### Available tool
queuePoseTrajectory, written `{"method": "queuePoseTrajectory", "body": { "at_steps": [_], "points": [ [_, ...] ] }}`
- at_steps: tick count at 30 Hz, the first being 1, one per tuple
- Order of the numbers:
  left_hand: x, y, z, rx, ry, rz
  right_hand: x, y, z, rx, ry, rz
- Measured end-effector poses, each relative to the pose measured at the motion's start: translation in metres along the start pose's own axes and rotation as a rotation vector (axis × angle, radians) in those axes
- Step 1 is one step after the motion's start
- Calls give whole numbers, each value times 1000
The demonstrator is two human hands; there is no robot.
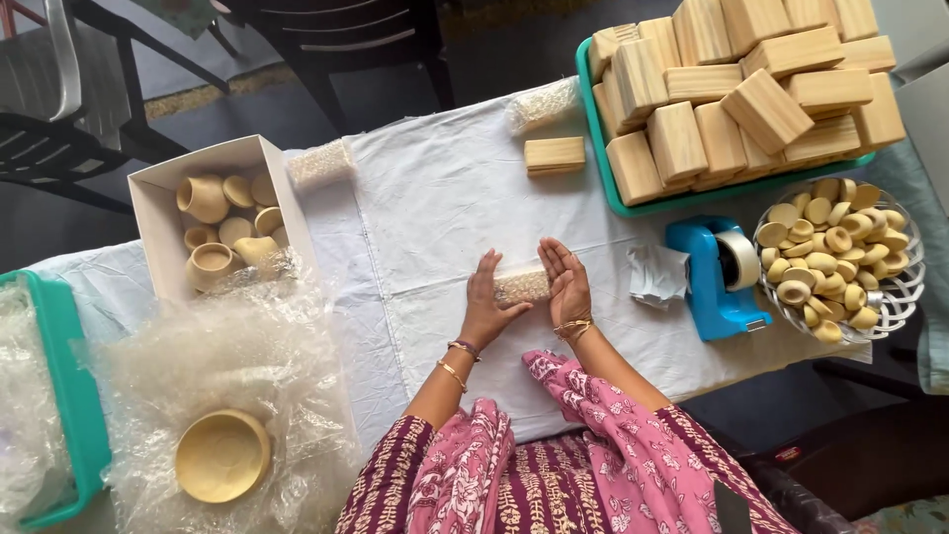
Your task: The person wipes a wooden block with a cloth, then places it on a sheet of bubble wrap. They fold the bubble wrap around the block and secure it with tape from a dispenser. The person repeats this process for another wooden block, wiping it before wrapping and taping it.
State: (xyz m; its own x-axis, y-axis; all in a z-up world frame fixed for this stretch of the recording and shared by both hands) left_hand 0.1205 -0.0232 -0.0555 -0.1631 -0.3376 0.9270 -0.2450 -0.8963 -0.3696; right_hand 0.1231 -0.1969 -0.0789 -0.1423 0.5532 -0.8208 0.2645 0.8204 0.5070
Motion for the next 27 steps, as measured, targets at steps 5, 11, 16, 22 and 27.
{"method": "queuePoseTrajectory", "body": {
  "at_steps": [5, 11, 16, 22, 27],
  "points": [
    [23, -13, 4, -5, -52, 192, -35, 21, -7, -142, -128, -496],
    [14, -10, -4, -157, 30, 366, -40, 66, -34, -571, -556, -1552],
    [5, -8, 7, -141, 153, 433, -13, 47, -13, -616, -525, -1627],
    [40, -34, 19, -199, 79, 234, -55, 63, -26, -690, -559, -1649],
    [34, -30, 9, -220, 113, 207, -51, 55, -31, -628, -538, -1697]
  ]
}}
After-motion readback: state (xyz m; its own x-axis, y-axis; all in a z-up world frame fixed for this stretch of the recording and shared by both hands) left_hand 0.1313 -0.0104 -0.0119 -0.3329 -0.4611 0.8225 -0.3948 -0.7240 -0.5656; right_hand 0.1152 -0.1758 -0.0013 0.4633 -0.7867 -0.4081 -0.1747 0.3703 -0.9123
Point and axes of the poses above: each hand's wrist, its own z-axis towards the middle knuckle, its own y-axis out of the palm, x = y × z, the point moved 10 cm from there along z, towards the middle knuckle, and after that the axes turned 14 degrees about -z, right-handed, at the moved point
